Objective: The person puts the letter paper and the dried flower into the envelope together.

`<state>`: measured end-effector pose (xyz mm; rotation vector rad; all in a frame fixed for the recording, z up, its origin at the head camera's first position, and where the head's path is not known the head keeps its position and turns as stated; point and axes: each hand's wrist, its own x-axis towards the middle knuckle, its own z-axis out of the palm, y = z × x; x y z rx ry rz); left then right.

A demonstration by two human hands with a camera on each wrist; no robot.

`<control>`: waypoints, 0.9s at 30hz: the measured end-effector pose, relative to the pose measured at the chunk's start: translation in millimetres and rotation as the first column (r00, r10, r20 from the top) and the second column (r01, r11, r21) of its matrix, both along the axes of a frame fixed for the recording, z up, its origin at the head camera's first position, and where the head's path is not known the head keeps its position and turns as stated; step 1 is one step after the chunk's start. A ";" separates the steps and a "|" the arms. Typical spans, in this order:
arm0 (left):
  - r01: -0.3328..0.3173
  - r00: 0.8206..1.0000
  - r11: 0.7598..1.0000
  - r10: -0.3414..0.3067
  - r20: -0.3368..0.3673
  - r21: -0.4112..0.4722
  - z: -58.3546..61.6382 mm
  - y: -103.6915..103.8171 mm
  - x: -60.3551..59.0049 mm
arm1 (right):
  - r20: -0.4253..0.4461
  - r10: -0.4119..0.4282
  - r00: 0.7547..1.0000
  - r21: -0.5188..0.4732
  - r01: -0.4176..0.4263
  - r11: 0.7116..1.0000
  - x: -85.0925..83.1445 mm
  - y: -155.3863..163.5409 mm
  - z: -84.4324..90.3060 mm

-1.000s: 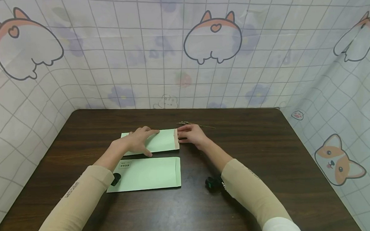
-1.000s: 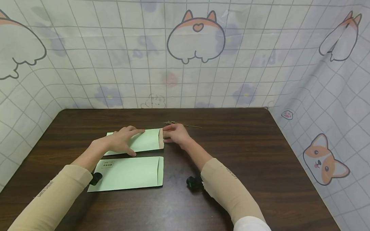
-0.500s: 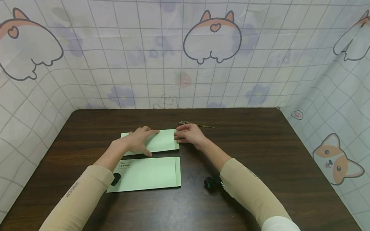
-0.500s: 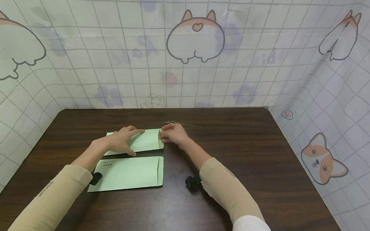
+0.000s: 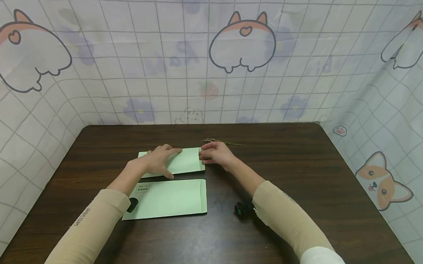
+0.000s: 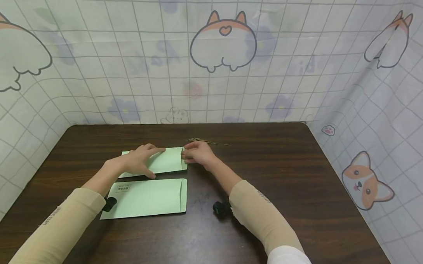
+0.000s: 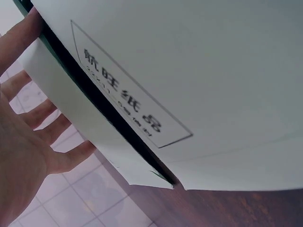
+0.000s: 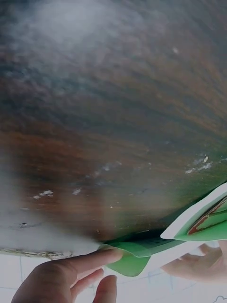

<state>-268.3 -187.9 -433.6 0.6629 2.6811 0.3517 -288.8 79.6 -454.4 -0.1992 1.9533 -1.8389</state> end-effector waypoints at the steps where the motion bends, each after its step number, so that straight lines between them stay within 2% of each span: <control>1: -0.001 1.000 1.000 0.001 0.001 0.001 0.1 -0.2 0.1 | -0.002 0.004 1.000 0.003 -0.004 1.000 0.5 0.5 0.5; 13: -0.010 1.000 1.000 0.010 -0.001 0.000 -1.0 -1.1 0.3 | -0.047 0.058 0.997 0.084 -0.054 0.995 1.5 11.5 1.8; 18: -0.006 1.000 1.000 0.006 -0.002 0.009 -0.4 -1.9 1.0 | -0.060 0.052 0.997 0.136 -0.043 0.990 0.3 20.5 -0.2; 27: 0.001 1.000 1.000 -0.001 -0.002 0.023 -0.1 -3.3 1.5 | -0.063 0.052 0.997 0.173 -0.040 0.984 -1.3 45.8 1.3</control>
